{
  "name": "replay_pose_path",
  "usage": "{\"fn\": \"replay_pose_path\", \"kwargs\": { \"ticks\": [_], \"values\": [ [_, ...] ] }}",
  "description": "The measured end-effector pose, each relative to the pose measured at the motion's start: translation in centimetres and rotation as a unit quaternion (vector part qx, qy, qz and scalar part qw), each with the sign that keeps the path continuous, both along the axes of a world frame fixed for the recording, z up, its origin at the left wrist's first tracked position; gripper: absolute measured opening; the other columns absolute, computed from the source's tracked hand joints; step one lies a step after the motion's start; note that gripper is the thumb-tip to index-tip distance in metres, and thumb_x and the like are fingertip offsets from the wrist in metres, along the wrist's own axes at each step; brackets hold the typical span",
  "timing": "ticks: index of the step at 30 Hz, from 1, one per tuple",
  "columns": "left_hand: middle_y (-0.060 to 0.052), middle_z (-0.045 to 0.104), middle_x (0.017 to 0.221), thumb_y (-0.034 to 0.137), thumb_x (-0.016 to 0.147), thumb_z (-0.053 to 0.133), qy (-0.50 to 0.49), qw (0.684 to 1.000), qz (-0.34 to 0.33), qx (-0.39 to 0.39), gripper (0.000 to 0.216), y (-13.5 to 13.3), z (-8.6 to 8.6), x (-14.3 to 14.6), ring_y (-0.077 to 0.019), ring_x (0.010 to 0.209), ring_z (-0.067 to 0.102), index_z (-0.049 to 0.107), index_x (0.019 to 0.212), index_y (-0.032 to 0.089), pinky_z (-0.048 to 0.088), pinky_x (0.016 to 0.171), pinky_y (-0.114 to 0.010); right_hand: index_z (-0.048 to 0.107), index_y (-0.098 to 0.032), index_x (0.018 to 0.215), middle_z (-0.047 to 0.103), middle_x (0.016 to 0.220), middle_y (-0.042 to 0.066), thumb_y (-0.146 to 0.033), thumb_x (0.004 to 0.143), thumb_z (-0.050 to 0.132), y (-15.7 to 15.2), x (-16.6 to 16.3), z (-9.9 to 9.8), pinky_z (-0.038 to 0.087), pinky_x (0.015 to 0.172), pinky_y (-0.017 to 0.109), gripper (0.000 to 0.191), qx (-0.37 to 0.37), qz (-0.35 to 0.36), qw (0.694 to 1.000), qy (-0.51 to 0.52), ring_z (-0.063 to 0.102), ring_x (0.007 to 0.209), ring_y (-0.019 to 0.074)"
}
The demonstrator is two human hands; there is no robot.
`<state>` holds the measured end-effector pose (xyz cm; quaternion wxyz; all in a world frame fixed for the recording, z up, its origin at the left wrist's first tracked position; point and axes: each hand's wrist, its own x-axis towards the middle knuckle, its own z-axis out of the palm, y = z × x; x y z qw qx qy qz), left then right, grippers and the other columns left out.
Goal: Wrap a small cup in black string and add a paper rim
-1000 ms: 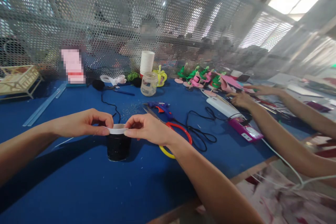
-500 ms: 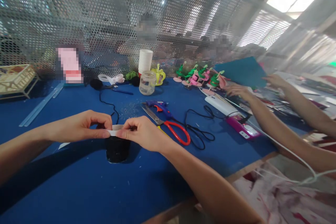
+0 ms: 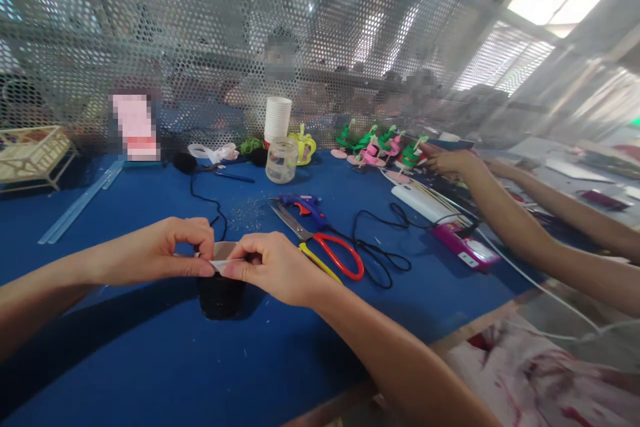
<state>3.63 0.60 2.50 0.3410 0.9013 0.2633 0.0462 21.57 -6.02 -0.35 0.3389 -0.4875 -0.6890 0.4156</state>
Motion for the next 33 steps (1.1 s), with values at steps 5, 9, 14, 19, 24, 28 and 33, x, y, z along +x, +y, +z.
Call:
{"fn": "replay_pose_path", "kwargs": {
  "ticks": [5,9,14,19,24,28,33],
  "values": [
    [0.004,0.049,0.069,0.031,0.075,0.055,0.002,1.0,-0.004,-0.005,0.019,0.0,0.1,0.0,-0.0085,0.067,0.045,0.053,0.065,0.015,0.034,0.063,-0.018,0.061,-0.013,0.071,0.051,0.063,-0.002,-0.023,0.071,0.061,0.2,0.7,0.0,0.035,0.052,0.02,0.01,-0.024,0.03,0.999,-0.004,0.042,0.055,0.007],
    [0.004,0.049,0.068,0.033,0.075,0.054,0.0,1.0,-0.018,-0.009,0.02,-0.1,0.0,-0.1,-0.0081,0.065,0.044,0.052,0.065,0.015,0.033,0.061,-0.018,0.06,-0.013,0.067,0.051,0.059,-0.003,-0.027,0.071,0.061,0.2,0.6,0.1,0.034,0.05,0.02,0.014,-0.023,0.026,0.999,0.005,0.041,0.053,0.0065],
    [0.004,0.049,0.068,0.034,0.075,0.054,-0.001,1.0,-0.015,-0.01,0.021,-0.1,0.0,-0.2,-0.0082,0.065,0.043,0.052,0.066,0.015,0.033,0.061,-0.018,0.057,-0.014,0.061,0.051,0.057,-0.003,-0.022,0.073,0.058,0.2,0.2,-0.1,0.035,0.05,0.019,0.015,0.016,-0.003,1.0,-0.002,0.042,0.053,0.0063],
    [0.005,0.049,0.068,0.034,0.075,0.054,0.002,1.0,-0.013,-0.021,0.022,0.3,-0.1,-0.2,-0.0085,0.066,0.044,0.053,0.066,0.015,0.033,0.062,-0.019,0.061,-0.014,0.069,0.054,0.063,-0.002,-0.023,0.076,0.055,0.4,0.8,-0.5,0.035,0.052,0.02,0.012,0.028,0.021,0.999,-0.008,0.044,0.057,0.0071],
    [0.005,0.049,0.067,0.035,0.075,0.054,-0.003,0.999,-0.014,-0.036,0.022,0.6,-0.4,-0.2,-0.0084,0.065,0.044,0.053,0.067,0.015,0.032,0.061,-0.018,0.062,-0.014,0.073,0.053,0.064,-0.002,-0.021,0.078,0.053,0.5,1.1,-0.3,0.033,0.05,0.019,0.012,0.028,0.027,0.999,-0.025,0.042,0.056,0.0067],
    [0.004,0.05,0.068,0.032,0.076,0.052,0.004,0.998,-0.029,-0.055,0.019,1.0,-0.3,-0.5,-0.0088,0.065,0.045,0.055,0.07,0.014,0.033,0.061,-0.018,0.062,-0.014,0.074,0.052,0.064,-0.002,-0.019,0.079,0.052,0.4,1.1,-0.1,0.033,0.051,0.019,0.012,0.027,0.032,0.999,-0.032,0.042,0.055,0.0065],
    [0.003,0.054,0.071,0.026,0.076,0.052,-0.003,0.995,-0.052,-0.089,0.014,1.3,-0.1,-0.8,-0.0097,0.069,0.047,0.058,0.074,0.014,0.036,0.065,-0.019,0.061,-0.014,0.079,0.056,0.07,0.0,-0.021,0.08,0.051,0.4,1.3,0.3,0.04,0.058,0.021,0.013,0.014,0.051,0.998,-0.046,0.049,0.062,0.0091]
  ]
}}
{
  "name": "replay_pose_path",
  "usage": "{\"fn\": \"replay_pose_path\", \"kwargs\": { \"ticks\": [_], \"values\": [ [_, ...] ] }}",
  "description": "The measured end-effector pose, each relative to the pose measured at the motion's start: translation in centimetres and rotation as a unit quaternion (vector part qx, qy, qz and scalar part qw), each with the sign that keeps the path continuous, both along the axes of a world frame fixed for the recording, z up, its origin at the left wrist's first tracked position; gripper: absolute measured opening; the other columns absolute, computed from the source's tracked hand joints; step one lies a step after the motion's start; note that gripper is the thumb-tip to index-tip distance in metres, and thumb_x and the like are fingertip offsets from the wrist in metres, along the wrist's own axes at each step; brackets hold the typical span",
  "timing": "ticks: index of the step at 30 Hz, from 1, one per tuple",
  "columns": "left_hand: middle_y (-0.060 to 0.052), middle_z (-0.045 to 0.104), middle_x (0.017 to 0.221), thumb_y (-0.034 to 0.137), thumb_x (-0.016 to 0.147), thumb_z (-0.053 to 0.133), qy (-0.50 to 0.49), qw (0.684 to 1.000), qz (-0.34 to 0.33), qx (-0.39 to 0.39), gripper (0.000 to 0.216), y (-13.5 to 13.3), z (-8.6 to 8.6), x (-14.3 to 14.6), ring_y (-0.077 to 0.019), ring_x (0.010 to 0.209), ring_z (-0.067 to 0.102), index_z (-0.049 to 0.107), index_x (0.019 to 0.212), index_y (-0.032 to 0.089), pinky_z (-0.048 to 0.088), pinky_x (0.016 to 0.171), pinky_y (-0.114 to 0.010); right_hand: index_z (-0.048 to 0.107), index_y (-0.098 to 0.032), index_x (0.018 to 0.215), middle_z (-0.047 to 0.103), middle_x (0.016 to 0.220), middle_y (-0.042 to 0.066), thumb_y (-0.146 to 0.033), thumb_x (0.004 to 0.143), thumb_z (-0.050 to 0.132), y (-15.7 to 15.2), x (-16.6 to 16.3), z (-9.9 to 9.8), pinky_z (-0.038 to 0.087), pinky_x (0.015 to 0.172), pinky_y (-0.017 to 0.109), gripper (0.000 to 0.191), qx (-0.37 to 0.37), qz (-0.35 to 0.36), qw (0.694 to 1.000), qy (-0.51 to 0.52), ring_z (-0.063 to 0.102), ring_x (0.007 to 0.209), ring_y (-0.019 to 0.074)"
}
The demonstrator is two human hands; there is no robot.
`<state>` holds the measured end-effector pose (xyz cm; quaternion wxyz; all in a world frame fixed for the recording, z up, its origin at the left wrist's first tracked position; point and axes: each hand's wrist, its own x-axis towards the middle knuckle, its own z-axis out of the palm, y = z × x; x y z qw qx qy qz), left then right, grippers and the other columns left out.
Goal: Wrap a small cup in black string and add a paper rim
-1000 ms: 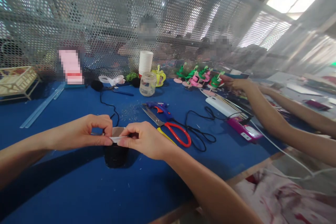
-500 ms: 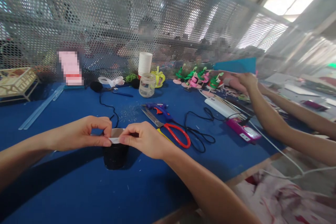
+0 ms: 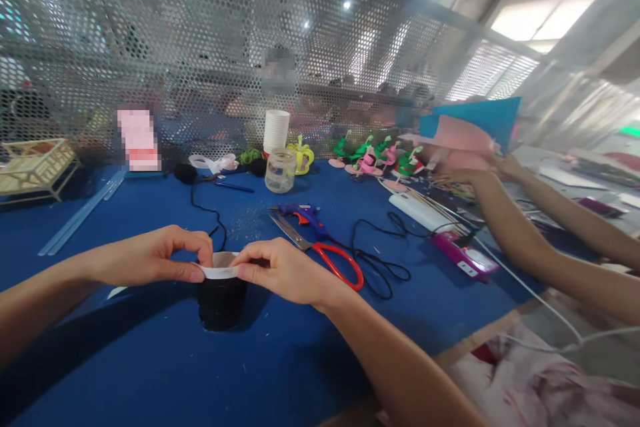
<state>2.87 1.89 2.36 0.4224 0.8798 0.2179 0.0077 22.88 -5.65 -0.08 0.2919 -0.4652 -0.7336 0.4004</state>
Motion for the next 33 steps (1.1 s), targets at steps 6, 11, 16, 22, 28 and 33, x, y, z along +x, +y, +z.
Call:
{"fn": "replay_pose_path", "kwargs": {
  "ticks": [6,11,16,22,28,33],
  "values": [
    [0.003,0.055,0.071,0.028,0.077,0.052,-0.013,1.0,0.011,0.013,0.016,-0.5,-0.1,0.4,-0.0088,0.068,0.048,0.058,0.075,0.014,0.036,0.065,-0.018,0.059,-0.018,0.079,0.058,0.099,0.006,-0.027,0.073,0.062,-0.2,-0.8,0.3,0.037,0.086,0.033,0.011,0.176,-0.024,0.983,-0.044,0.049,0.095,0.0166],
    [0.003,0.059,0.077,0.025,0.076,0.053,-0.001,1.0,0.006,0.017,0.012,-0.8,0.2,0.4,-0.0096,0.072,0.051,0.059,0.079,0.016,0.036,0.068,-0.018,0.048,-0.018,0.058,0.055,0.072,0.003,-0.022,0.079,0.055,-0.2,-1.8,-0.2,0.041,0.075,0.029,0.022,0.153,-0.02,0.987,-0.034,0.05,0.078,0.0141],
    [0.003,0.061,0.082,0.022,0.074,0.054,0.004,1.0,0.003,0.002,0.013,-0.6,0.4,0.4,-0.0115,0.079,0.052,0.058,0.084,0.016,0.037,0.073,-0.02,0.05,-0.018,0.062,0.055,0.076,0.002,-0.019,0.079,0.054,-0.1,-1.3,-0.6,0.041,0.077,0.028,0.018,0.114,-0.026,0.993,0.004,0.051,0.082,0.0138],
    [0.003,0.058,0.08,0.02,0.073,0.055,-0.038,0.999,0.034,-0.016,0.011,-0.8,0.0,0.7,-0.0107,0.075,0.05,0.054,0.082,0.015,0.037,0.07,-0.02,0.054,-0.017,0.068,0.056,0.081,0.003,-0.024,0.079,0.055,-0.1,-1.1,-0.2,0.041,0.075,0.027,0.012,0.097,-0.006,0.995,-0.009,0.051,0.082,0.0133],
    [0.003,0.054,0.078,0.019,0.073,0.054,-0.055,0.997,0.046,0.023,0.008,-1.3,-0.2,0.9,-0.0105,0.074,0.048,0.049,0.078,0.015,0.037,0.069,-0.021,0.046,-0.017,0.056,0.051,0.066,0.0,-0.025,0.079,0.052,-0.3,-2.2,-0.3,0.039,0.067,0.025,0.025,0.11,-0.065,0.991,-0.033,0.048,0.07,0.0123],
    [0.002,0.055,0.081,0.021,0.072,0.054,-0.044,0.996,0.06,0.043,0.011,-1.0,-0.3,0.9,-0.012,0.077,0.049,0.051,0.081,0.016,0.038,0.072,-0.024,0.05,-0.016,0.06,0.051,0.069,0.002,-0.035,0.082,0.046,-0.2,-1.8,-0.8,0.038,0.063,0.025,0.029,0.083,-0.104,0.991,-0.023,0.047,0.066,0.0121]
  ]
}}
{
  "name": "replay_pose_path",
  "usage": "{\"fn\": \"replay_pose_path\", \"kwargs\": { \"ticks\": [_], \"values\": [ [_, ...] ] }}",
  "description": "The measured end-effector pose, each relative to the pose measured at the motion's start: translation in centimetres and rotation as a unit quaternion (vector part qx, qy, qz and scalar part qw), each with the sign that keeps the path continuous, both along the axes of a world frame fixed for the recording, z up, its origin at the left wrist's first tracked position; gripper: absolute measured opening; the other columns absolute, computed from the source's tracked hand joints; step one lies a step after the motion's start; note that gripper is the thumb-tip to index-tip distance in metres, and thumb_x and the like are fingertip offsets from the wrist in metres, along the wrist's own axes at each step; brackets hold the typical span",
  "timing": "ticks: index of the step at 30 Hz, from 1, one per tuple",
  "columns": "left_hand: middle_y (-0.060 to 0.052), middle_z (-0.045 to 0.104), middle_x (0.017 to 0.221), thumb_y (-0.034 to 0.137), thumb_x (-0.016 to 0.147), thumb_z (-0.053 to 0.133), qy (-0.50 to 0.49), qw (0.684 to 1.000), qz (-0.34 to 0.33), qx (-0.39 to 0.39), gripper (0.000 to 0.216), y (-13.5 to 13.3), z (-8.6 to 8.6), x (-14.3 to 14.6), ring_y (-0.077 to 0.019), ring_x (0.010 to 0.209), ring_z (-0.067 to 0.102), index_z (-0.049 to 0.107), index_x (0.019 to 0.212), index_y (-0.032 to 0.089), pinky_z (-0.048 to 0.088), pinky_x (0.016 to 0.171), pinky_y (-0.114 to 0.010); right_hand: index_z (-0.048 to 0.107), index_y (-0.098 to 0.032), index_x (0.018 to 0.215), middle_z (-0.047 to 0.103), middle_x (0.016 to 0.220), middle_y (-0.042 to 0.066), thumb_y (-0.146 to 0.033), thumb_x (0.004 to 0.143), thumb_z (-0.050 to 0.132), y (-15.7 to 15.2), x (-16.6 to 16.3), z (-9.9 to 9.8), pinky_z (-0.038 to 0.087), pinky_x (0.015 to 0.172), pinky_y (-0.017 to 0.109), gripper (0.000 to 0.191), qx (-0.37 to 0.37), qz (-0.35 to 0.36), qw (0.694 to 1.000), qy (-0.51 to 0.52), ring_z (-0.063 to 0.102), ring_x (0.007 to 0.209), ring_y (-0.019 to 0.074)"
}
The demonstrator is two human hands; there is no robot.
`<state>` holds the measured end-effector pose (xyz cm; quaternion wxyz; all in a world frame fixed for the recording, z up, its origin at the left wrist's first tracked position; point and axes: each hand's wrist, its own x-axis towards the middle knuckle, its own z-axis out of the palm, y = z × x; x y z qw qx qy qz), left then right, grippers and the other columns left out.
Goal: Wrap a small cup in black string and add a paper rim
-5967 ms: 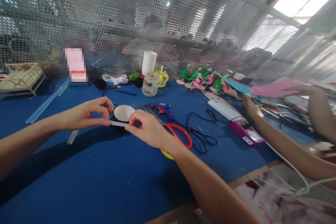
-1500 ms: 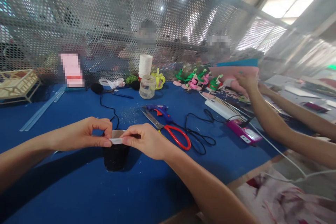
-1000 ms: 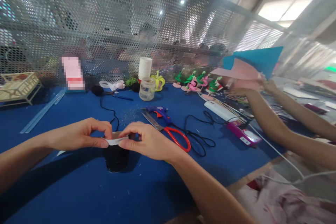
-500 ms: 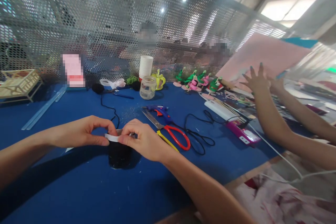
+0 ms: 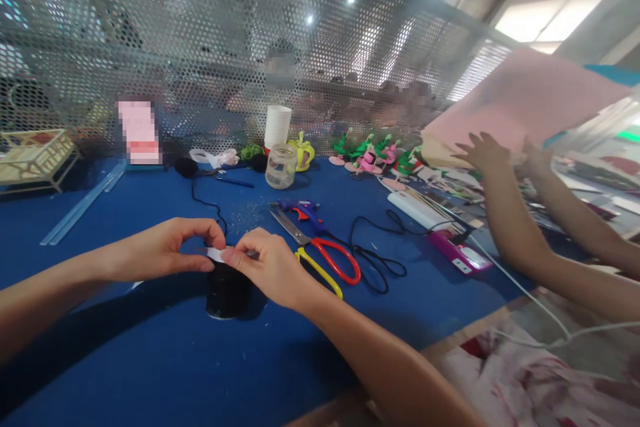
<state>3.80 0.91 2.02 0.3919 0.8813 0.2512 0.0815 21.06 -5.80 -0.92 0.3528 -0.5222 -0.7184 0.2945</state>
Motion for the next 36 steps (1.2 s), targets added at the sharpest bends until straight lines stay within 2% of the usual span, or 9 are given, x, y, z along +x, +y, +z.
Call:
{"fn": "replay_pose_path", "kwargs": {
  "ticks": [4,11,16,20,24,26,30,33,36],
  "values": [
    [0.002,0.055,0.078,0.022,0.071,0.054,0.0,1.0,-0.003,-0.029,0.011,0.2,-0.1,0.1,-0.0117,0.075,0.048,0.05,0.079,0.015,0.037,0.071,-0.023,0.052,-0.015,0.063,0.051,0.066,0.003,-0.043,0.087,0.027,0.2,0.5,0.0,0.037,0.061,0.025,0.044,-0.019,0.04,0.999,0.011,0.047,0.064,0.0121],
    [0.003,0.052,0.077,0.019,0.071,0.055,-0.032,0.998,-0.015,-0.049,0.012,0.3,-0.6,0.0,-0.0106,0.072,0.047,0.049,0.08,0.015,0.037,0.068,-0.022,0.051,-0.016,0.061,0.048,0.063,-0.001,-0.039,0.078,0.051,0.2,-0.2,0.1,0.033,0.056,0.023,0.029,-0.03,-0.008,0.999,-0.024,0.043,0.06,0.0105],
    [0.003,0.053,0.078,0.016,0.07,0.055,-0.042,0.995,-0.018,-0.089,0.013,0.3,-0.5,0.0,-0.01,0.072,0.048,0.049,0.081,0.015,0.038,0.069,-0.023,0.055,-0.015,0.069,0.053,0.068,0.002,-0.041,0.087,0.032,0.2,0.7,0.3,0.037,0.06,0.024,0.039,-0.044,0.049,0.997,0.027,0.047,0.065,0.0117],
    [0.002,0.054,0.077,0.017,0.069,0.056,-0.036,0.995,-0.011,-0.092,0.013,0.3,-0.5,0.0,-0.0109,0.072,0.05,0.05,0.08,0.015,0.04,0.069,-0.024,0.058,-0.014,0.08,0.057,0.08,0.003,-0.03,0.08,0.05,0.0,1.7,1.1,0.038,0.067,0.024,0.018,-0.07,0.079,0.994,-0.016,0.051,0.073,0.0128],
    [-0.002,0.057,0.088,0.021,0.067,0.058,-0.053,0.997,0.037,-0.031,0.017,0.7,-1.0,0.0,-0.0147,0.082,0.053,0.053,0.082,0.015,0.041,0.076,-0.028,0.057,-0.015,0.073,0.056,0.078,0.001,-0.022,0.073,0.058,-0.2,2.0,1.4,0.038,0.065,0.023,0.007,-0.091,0.089,0.991,-0.052,0.051,0.071,0.0122],
    [-0.003,0.058,0.084,0.023,0.068,0.057,-0.047,0.996,0.072,-0.001,0.017,0.9,-1.0,-0.1,-0.0145,0.077,0.054,0.054,0.083,0.015,0.043,0.071,-0.027,0.054,-0.015,0.068,0.053,0.072,-0.001,-0.021,0.072,0.059,-0.3,1.8,1.2,0.038,0.063,0.023,0.008,-0.068,0.064,0.995,-0.04,0.049,0.067,0.0113],
    [0.002,0.055,0.061,0.031,0.075,0.05,-0.022,0.994,0.105,0.018,0.018,0.8,-0.2,-0.4,-0.0106,0.056,0.049,0.055,0.079,0.015,0.04,0.053,-0.021,0.049,-0.017,0.064,0.048,0.068,-0.002,-0.019,0.072,0.059,-0.1,1.5,-0.1,0.037,0.062,0.023,0.013,0.051,0.006,0.998,-0.022,0.046,0.064,0.0107],
    [0.003,0.052,0.057,0.033,0.077,0.049,-0.01,0.993,0.104,0.062,0.02,-0.3,0.7,-0.5,-0.009,0.052,0.046,0.058,0.076,0.015,0.035,0.049,-0.019,0.049,-0.018,0.064,0.051,0.07,0.0,-0.018,0.073,0.059,0.2,1.3,-1.0,0.038,0.064,0.025,0.013,0.121,-0.034,0.992,-0.014,0.047,0.067,0.0123],
    [0.003,0.052,0.057,0.035,0.08,0.047,0.021,0.993,0.06,0.099,0.024,-1.9,1.3,-0.2,-0.0081,0.051,0.043,0.058,0.072,0.015,0.032,0.048,-0.018,0.051,-0.018,0.065,0.054,0.072,0.002,-0.017,0.073,0.059,0.4,1.2,-1.5,0.039,0.064,0.026,0.011,0.144,-0.061,0.988,0.004,0.048,0.069,0.0132]
  ]
}}
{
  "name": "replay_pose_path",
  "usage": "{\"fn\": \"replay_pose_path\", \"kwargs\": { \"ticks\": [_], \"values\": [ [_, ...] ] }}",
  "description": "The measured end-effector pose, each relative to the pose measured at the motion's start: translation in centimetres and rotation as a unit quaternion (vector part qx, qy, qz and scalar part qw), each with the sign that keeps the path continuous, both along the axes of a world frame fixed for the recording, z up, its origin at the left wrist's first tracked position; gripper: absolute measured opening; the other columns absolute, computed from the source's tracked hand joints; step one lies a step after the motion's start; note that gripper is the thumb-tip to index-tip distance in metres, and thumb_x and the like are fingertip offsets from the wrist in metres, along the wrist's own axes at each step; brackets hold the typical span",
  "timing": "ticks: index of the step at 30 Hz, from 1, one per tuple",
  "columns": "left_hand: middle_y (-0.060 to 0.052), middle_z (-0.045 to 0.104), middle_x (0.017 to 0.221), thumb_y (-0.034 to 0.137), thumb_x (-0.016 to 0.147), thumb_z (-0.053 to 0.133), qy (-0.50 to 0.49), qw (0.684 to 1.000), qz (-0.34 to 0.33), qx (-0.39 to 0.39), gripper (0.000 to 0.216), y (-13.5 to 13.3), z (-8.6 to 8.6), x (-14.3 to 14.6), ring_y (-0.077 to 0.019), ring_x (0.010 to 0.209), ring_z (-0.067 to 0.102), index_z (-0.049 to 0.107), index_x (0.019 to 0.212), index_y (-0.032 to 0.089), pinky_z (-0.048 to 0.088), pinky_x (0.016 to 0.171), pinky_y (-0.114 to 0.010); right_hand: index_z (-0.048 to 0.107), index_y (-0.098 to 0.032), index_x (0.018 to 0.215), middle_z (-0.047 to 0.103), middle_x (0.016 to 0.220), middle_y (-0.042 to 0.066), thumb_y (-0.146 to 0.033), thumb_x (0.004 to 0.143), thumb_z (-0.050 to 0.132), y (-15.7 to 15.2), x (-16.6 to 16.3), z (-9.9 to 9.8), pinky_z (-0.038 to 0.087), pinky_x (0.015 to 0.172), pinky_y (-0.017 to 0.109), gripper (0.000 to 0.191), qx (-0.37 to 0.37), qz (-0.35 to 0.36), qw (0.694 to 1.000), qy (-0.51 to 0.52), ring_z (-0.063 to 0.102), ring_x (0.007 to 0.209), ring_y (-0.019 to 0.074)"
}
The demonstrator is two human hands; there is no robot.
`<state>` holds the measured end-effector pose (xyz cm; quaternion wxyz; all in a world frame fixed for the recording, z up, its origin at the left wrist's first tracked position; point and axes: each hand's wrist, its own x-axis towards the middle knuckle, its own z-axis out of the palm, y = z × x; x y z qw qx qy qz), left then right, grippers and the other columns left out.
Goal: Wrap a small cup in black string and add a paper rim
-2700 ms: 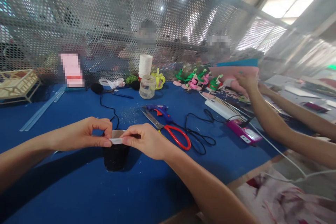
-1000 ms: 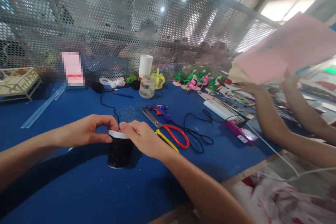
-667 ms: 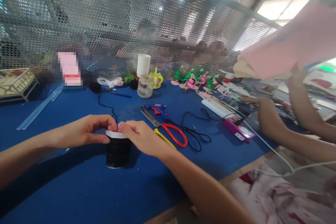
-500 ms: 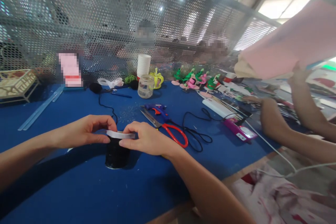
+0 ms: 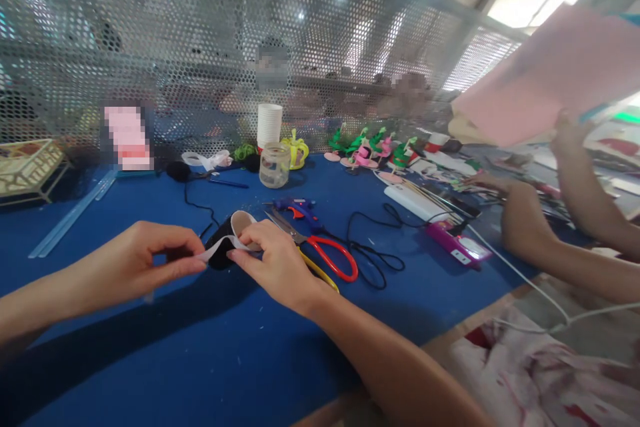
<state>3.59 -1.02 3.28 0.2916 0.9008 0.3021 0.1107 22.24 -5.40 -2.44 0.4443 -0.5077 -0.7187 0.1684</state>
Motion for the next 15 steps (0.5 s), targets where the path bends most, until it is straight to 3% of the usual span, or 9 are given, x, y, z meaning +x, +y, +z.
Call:
{"fn": "replay_pose_path", "kwargs": {
  "ticks": [4,6,8,10,12,15],
  "values": [
    [0.001,0.056,0.067,0.031,0.082,0.047,0.014,0.989,-0.145,0.02,0.022,-1.7,0.5,0.3,-0.008,0.059,0.048,0.059,0.074,0.015,0.037,0.056,-0.017,0.05,-0.018,0.063,0.054,0.071,0.002,-0.017,0.074,0.058,0.0,-0.2,-0.1,0.04,0.066,0.027,0.013,0.013,0.006,1.0,0.016,0.05,0.069,0.0133],
    [0.0,0.058,0.071,0.028,0.084,0.044,0.001,0.984,-0.179,0.006,0.022,-1.6,0.8,0.2,-0.0086,0.064,0.051,0.06,0.074,0.015,0.038,0.06,-0.017,0.05,-0.018,0.064,0.055,0.072,0.002,-0.016,0.074,0.058,0.0,-0.3,-0.1,0.041,0.066,0.027,0.013,0.023,0.009,0.999,0.021,0.051,0.07,0.0132],
    [0.0,0.057,0.064,0.031,0.084,0.042,-0.031,0.99,-0.14,-0.003,0.028,-0.9,0.7,-0.1,-0.0089,0.06,0.05,0.059,0.068,0.015,0.039,0.058,-0.018,0.05,-0.018,0.064,0.055,0.073,0.002,-0.016,0.073,0.059,-0.1,-0.4,-0.1,0.042,0.067,0.027,0.013,0.043,0.014,0.999,0.027,0.051,0.071,0.013],
    [0.001,0.055,0.06,0.035,0.084,0.039,-0.07,0.997,-0.036,-0.012,0.033,0.2,0.4,-0.2,-0.0098,0.057,0.05,0.056,0.064,0.015,0.039,0.056,-0.019,0.051,-0.018,0.065,0.055,0.073,0.002,-0.016,0.072,0.061,-0.1,-0.5,-0.1,0.042,0.066,0.027,0.013,0.07,0.026,0.997,0.033,0.052,0.071,0.0128],
    [-0.002,0.058,0.072,0.041,0.079,0.046,-0.13,0.989,0.071,0.006,0.027,1.3,-0.3,-0.1,-0.0134,0.069,0.053,0.054,0.075,0.015,0.042,0.063,-0.022,0.05,-0.018,0.065,0.055,0.073,0.002,-0.016,0.072,0.062,-0.2,-0.7,-0.2,0.043,0.066,0.027,0.014,0.1,0.051,0.993,0.032,0.052,0.071,0.0129],
    [-0.007,0.059,0.1,0.044,0.072,0.053,-0.137,0.987,0.041,-0.074,0.043,2.2,-1.6,0.2,-0.0193,0.09,0.054,0.048,0.103,0.015,0.044,0.075,-0.029,0.05,-0.018,0.065,0.056,0.072,0.002,-0.015,0.072,0.062,-0.2,-0.9,-0.3,0.045,0.068,0.028,0.015,0.14,0.089,0.986,0.026,0.052,0.074,0.0138]
  ]
}}
